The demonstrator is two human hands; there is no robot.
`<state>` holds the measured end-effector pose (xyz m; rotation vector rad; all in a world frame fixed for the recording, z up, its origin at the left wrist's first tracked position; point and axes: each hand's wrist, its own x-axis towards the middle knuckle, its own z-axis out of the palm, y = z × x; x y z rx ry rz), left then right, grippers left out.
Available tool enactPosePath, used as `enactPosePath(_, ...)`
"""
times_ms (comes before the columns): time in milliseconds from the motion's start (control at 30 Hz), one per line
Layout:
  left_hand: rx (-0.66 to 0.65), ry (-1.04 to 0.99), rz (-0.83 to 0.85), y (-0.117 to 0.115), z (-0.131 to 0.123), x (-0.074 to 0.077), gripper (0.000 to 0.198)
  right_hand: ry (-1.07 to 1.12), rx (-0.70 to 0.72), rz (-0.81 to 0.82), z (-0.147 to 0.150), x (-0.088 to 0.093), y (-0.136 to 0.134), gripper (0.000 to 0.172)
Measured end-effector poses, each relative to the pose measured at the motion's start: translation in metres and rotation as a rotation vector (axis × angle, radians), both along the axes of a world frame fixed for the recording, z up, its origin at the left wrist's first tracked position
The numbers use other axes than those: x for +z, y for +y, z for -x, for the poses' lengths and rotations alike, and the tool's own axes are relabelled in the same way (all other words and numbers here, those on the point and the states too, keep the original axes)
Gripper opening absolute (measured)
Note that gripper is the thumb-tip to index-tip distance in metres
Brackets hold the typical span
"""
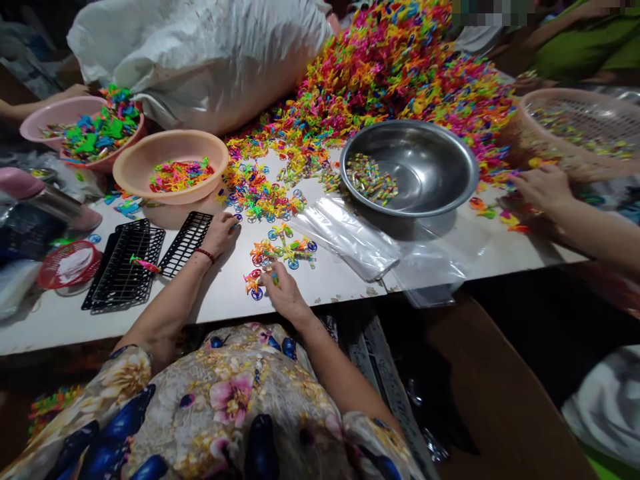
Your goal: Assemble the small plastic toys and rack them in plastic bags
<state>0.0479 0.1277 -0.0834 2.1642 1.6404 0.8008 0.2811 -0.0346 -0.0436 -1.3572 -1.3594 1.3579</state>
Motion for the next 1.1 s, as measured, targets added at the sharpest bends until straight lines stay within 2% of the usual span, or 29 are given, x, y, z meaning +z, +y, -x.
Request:
enactPosePath(67, 0.092, -0.201, -0.043, 0.003, -0.003, 0.002, 0.02, 0.033, 0.012, 0.009, -0.003, 0.001, -0.001, 0.036)
enactPosePath(167, 0.207, -0.672, -0.045, -0.001, -0.008, 0.009, 0.026, 0.074, 0.017, -0.023, -0.008, 0.004, -0.001, 0.043)
enactPosePath(267, 0.211, -1.074, 0.124, -0.017, -0.017, 0.021, 0.028, 0.074, -0.007, -0.07, -0.01, 0.007, 0.0, 0.042)
enactPosePath(333, 0.16, -1.212, 0.262, -0.034, -0.025, 0.032, 0.031, 0.049, -0.002, -0.116, -0.009, 0.009, 0.002, 0.036)
enactPosePath(500, 0.037, -1.373, 0.601, -0.082, -0.046, 0.052, 0.044, -0.001, -0.021, -0.198, -0.005, 0.01, 0.009, 0.033)
enactPosePath(633, 0.039, -1.464, 0.675, -0.107, -0.056, 0.052, 0.052, 0.019, -0.068, -0.178, -0.004, 0.009, 0.011, 0.035)
enactPosePath(733, 0.081, -1.47, 0.751, -0.116, -0.06, 0.049, 0.049, 0.057, -0.147, -0.108, -0.005, 0.01, 0.01, 0.035)
enactPosePath(800, 0.11, -1.475, 0.801, -0.12, -0.063, 0.048, 0.046, 0.078, -0.152, -0.082, -0.005, 0.011, 0.01, 0.036)
enactPosePath(933, 0.15, -1.494, 0.764, -0.126, -0.072, 0.046, 0.047, 0.097, -0.103, -0.121, -0.002, 0.01, 0.01, 0.034)
enactPosePath(1100, 0.125, -1.519, 0.706, -0.131, -0.084, 0.044, 0.048, 0.081, -0.1, -0.108, 0.003, 0.009, 0.006, 0.03)
